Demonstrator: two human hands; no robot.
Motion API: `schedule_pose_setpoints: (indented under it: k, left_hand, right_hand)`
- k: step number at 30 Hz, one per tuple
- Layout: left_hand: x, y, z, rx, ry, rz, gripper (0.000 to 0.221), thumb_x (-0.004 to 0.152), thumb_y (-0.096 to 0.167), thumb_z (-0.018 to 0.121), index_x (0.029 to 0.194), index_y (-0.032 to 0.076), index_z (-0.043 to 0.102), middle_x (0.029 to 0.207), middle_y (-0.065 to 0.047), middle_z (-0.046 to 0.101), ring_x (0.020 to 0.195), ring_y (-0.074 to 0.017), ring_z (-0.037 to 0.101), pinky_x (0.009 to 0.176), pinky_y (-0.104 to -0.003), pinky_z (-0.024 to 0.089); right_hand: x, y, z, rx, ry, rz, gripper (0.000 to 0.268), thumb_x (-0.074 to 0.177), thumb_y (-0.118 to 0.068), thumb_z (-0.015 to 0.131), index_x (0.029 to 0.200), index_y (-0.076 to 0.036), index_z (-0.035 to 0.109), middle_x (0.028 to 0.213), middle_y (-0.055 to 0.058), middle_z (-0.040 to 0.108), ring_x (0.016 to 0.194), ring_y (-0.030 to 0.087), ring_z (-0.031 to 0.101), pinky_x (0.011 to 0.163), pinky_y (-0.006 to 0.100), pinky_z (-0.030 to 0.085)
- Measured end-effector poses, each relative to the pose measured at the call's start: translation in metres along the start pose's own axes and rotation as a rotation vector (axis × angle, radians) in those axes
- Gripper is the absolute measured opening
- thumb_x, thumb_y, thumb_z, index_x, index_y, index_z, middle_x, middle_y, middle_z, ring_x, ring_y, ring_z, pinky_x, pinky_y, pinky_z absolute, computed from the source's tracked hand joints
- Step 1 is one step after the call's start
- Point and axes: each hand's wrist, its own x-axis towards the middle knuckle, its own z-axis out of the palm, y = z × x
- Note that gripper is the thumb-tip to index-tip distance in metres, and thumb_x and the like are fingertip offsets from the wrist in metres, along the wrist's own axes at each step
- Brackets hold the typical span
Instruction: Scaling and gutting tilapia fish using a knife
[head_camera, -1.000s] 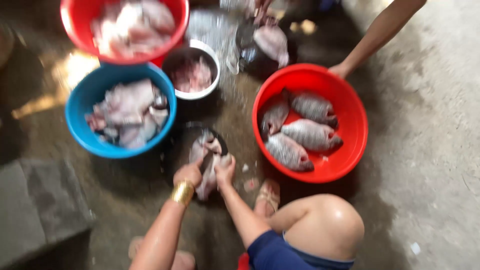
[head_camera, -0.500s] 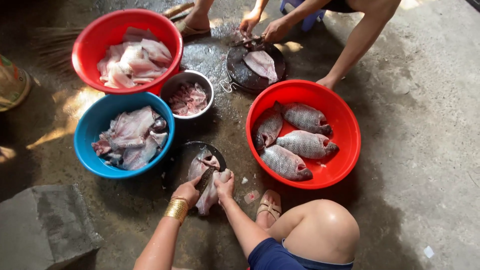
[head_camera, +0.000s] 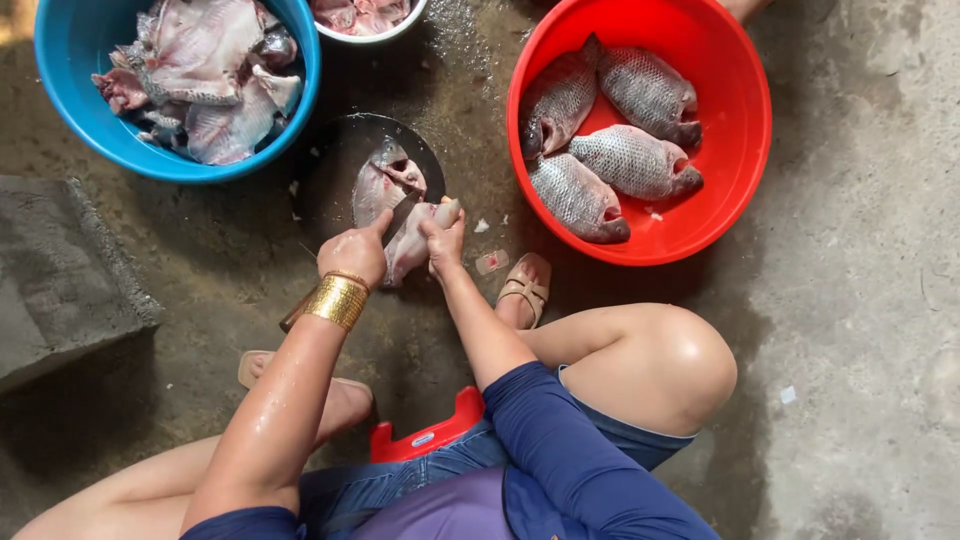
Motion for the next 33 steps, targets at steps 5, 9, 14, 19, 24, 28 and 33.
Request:
schedule_pose_setpoints:
  k: [5, 9, 14, 19, 24, 28, 33]
  left_hand:
    - [-0.033, 0.001, -0.024, -0.035, -0.008, -0.03, 0.069, 0.1, 0.01, 0.036, 0.161, 0.04, 0.028, 0.117, -0.02, 0.074, 0.117, -0.0363, 0.069, 0.098, -0.05, 0.055]
    - [-0.026, -0.003, -0.01, -0.047, -0.056, -0.064, 0.066, 0.102, 0.011, 0.033, 0.162, 0.039, 0.027, 0.122, -0.019, 0.073, 0.12, -0.0358, 0.068, 0.101, -0.049, 0.054]
    - [-0.021, 0.02, -0.023, -0.107, -0.058, -0.093, 0.066, 0.102, 0.01, 0.031, 0.163, 0.037, 0.026, 0.124, -0.02, 0.072, 0.121, -0.0366, 0.067, 0.101, -0.05, 0.053]
    - [-0.01, 0.029, -0.02, -0.104, -0.049, -0.097, 0.064, 0.103, 0.012, 0.027, 0.162, 0.038, 0.026, 0.125, -0.019, 0.071, 0.121, -0.0367, 0.066, 0.102, -0.052, 0.052]
    - [-0.029, -0.012, 0.003, -0.024, -0.05, -0.036, 0.065, 0.102, 0.015, 0.042, 0.162, 0.038, 0.028, 0.118, -0.017, 0.074, 0.118, -0.0348, 0.069, 0.099, -0.049, 0.055]
    - [-0.023, -0.016, -0.007, -0.066, -0.025, -0.026, 0.065, 0.101, 0.014, 0.041, 0.162, 0.035, 0.029, 0.12, -0.019, 0.074, 0.12, -0.0365, 0.068, 0.101, -0.05, 0.054]
    - [-0.001, -0.011, 0.009, -0.095, 0.001, -0.003, 0.066, 0.099, 0.014, 0.035, 0.159, 0.041, 0.034, 0.117, -0.016, 0.075, 0.118, -0.0356, 0.068, 0.098, -0.049, 0.054]
  right_hand:
    - [-0.005, -0.002, 0.003, -0.02, 0.003, -0.004, 0.075, 0.059, 0.008, 0.073, 0.13, -0.016, 0.063, 0.098, 0.006, 0.066, 0.09, 0.02, 0.066, 0.079, 0.036, 0.055]
    - [-0.014, -0.011, 0.006, -0.047, 0.004, 0.001, 0.072, 0.06, 0.005, 0.073, 0.128, -0.017, 0.063, 0.097, 0.007, 0.065, 0.09, 0.02, 0.065, 0.079, 0.035, 0.055]
    - [-0.018, -0.011, 0.006, -0.08, 0.0, -0.006, 0.075, 0.059, 0.005, 0.074, 0.129, -0.019, 0.063, 0.096, 0.006, 0.066, 0.088, 0.019, 0.065, 0.077, 0.035, 0.055]
    - [-0.005, -0.002, 0.0, -0.046, 0.026, -0.006, 0.075, 0.059, 0.005, 0.075, 0.129, -0.021, 0.062, 0.098, 0.005, 0.067, 0.089, 0.019, 0.065, 0.078, 0.034, 0.054]
    - [-0.003, -0.003, -0.004, -0.073, 0.0, 0.037, 0.073, 0.061, 0.005, 0.074, 0.13, -0.019, 0.063, 0.1, 0.008, 0.066, 0.093, 0.021, 0.064, 0.081, 0.036, 0.054]
    - [-0.004, -0.004, -0.002, -0.066, -0.013, 0.038, 0.073, 0.061, 0.004, 0.075, 0.129, -0.018, 0.063, 0.101, 0.008, 0.066, 0.094, 0.022, 0.064, 0.082, 0.037, 0.054]
    - [-0.006, -0.001, -0.003, -0.072, 0.053, 0.025, 0.068, 0.06, 0.002, 0.077, 0.124, -0.019, 0.065, 0.098, 0.007, 0.065, 0.091, 0.022, 0.064, 0.081, 0.037, 0.053]
